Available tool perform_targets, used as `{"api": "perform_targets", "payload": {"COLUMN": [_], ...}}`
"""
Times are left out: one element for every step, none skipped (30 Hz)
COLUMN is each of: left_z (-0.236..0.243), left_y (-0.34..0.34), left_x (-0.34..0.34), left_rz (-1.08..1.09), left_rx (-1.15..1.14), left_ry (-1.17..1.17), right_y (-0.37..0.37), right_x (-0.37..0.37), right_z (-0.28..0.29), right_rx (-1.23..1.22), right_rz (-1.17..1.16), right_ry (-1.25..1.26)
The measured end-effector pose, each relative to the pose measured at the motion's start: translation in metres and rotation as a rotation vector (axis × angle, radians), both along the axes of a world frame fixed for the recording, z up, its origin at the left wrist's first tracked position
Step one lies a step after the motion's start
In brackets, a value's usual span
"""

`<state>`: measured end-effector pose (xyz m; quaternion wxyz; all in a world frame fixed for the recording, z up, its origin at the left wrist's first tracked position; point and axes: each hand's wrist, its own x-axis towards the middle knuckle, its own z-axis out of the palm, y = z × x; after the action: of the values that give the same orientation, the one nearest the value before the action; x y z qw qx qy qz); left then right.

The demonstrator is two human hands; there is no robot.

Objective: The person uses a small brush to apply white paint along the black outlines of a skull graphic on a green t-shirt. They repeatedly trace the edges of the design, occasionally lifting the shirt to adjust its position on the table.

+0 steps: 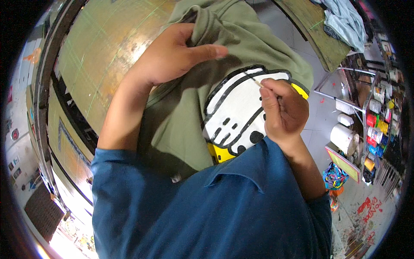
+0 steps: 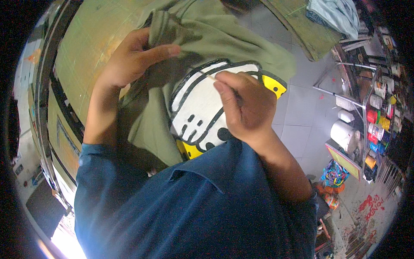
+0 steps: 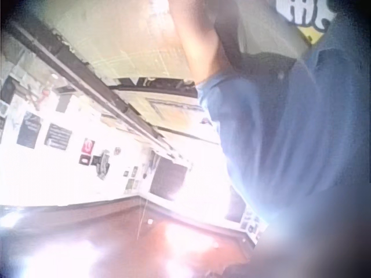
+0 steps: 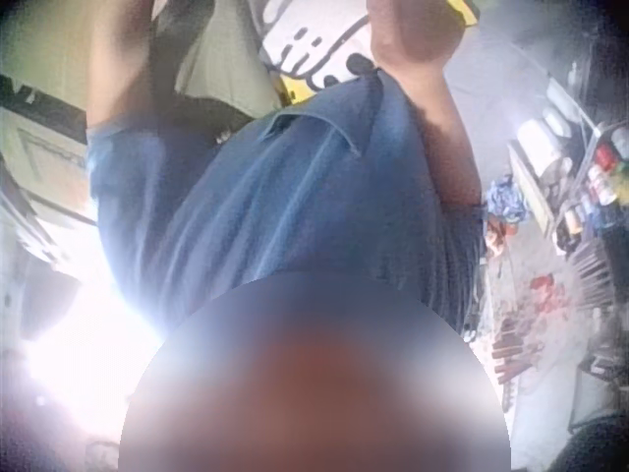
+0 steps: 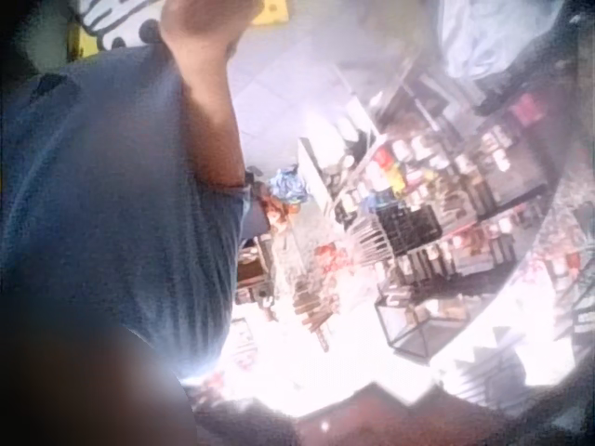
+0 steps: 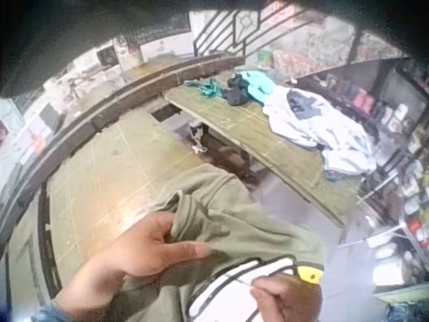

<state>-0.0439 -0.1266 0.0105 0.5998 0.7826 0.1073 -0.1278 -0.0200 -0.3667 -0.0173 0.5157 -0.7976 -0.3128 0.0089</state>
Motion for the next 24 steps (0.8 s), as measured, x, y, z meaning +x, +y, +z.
{"api": "perform_targets", "payload": {"left_z": [0.004,0.010,0.018,0.022,0.016,0.009,0.004,0.002,0.003,0.002,0.000,-0.002,-0.004,-0.007,-0.010,-0.013,-0.018,-0.023,-0.027,-0.027,-0.027,-0.027,-0.027,-0.027], "left_y": [0.003,0.004,0.004,0.006,0.008,0.011,0.013,0.012,0.009,0.008,0.005,0.003,0.002,0.000,-0.001,-0.001,-0.001,-0.001,-0.001,0.000,0.000,-0.001,-0.001,0.000], "left_x": [-0.001,0.001,0.003,0.004,0.000,-0.003,-0.007,-0.008,-0.009,-0.010,-0.010,-0.011,-0.012,-0.013,-0.014,-0.015,-0.014,-0.013,-0.013,-0.012,-0.012,-0.012,-0.013,-0.014], "left_rz": [-0.071,-0.130,-0.188,-0.246,-0.237,-0.227,-0.218,-0.192,-0.165,-0.138,-0.130,-0.121,-0.112,-0.069,-0.025,0.020,0.043,0.068,0.092,0.099,0.106,0.112,0.133,0.155], "left_rx": [0.052,0.173,0.295,0.417,0.349,0.282,0.216,0.122,0.030,-0.062,-0.051,-0.039,-0.027,0.028,0.083,0.139,0.080,0.021,-0.038,-0.026,-0.015,-0.004,0.006,0.016], "left_ry": [0.030,0.063,0.096,0.129,0.104,0.079,0.053,0.062,0.072,0.081,0.053,0.026,-0.002,-0.038,-0.074,-0.109,-0.093,-0.075,-0.057,-0.056,-0.055,-0.054,-0.044,-0.035], "right_y": [0.000,-0.001,-0.002,0.000,0.002,0.004,0.008,0.008,0.008,0.009,0.010,0.010,0.010,0.010,0.011,0.010,0.008,0.008,0.007,0.007,0.007,0.008,0.008,0.008], "right_x": [-0.001,-0.001,-0.003,-0.003,-0.007,-0.010,-0.015,-0.016,-0.016,-0.016,-0.017,-0.018,-0.020,-0.022,-0.022,-0.023,-0.026,-0.027,-0.026,-0.026,-0.026,-0.026,-0.026,-0.025], "right_z": [0.001,-0.001,-0.002,-0.001,-0.001,0.001,0.009,0.012,0.014,0.016,0.018,0.015,0.010,0.005,0.006,0.004,0.001,-0.002,-0.005,-0.006,-0.006,-0.007,-0.008,-0.008], "right_rx": [-0.005,-0.017,-0.019,0.007,0.027,0.048,0.007,-0.019,-0.044,-0.068,-0.075,-0.065,-0.055,-0.043,-0.033,-0.049,-0.067,-0.085,-0.105,-0.115,-0.125,-0.135,-0.130,-0.125], "right_rz": [-0.011,-0.030,-0.036,-0.049,-0.060,-0.071,-0.106,-0.076,-0.044,-0.011,-0.003,-0.015,-0.026,-0.034,0.015,0.004,-0.013,-0.031,-0.050,-0.034,-0.018,-0.002,0.002,0.005], "right_ry": [0.020,0.038,0.130,0.173,0.223,0.273,0.293,0.167,0.041,-0.084,-0.168,-0.195,-0.222,-0.245,-0.235,-0.234,-0.229,-0.224,-0.250,-0.236,-0.223,-0.210,-0.208,-0.207]}}
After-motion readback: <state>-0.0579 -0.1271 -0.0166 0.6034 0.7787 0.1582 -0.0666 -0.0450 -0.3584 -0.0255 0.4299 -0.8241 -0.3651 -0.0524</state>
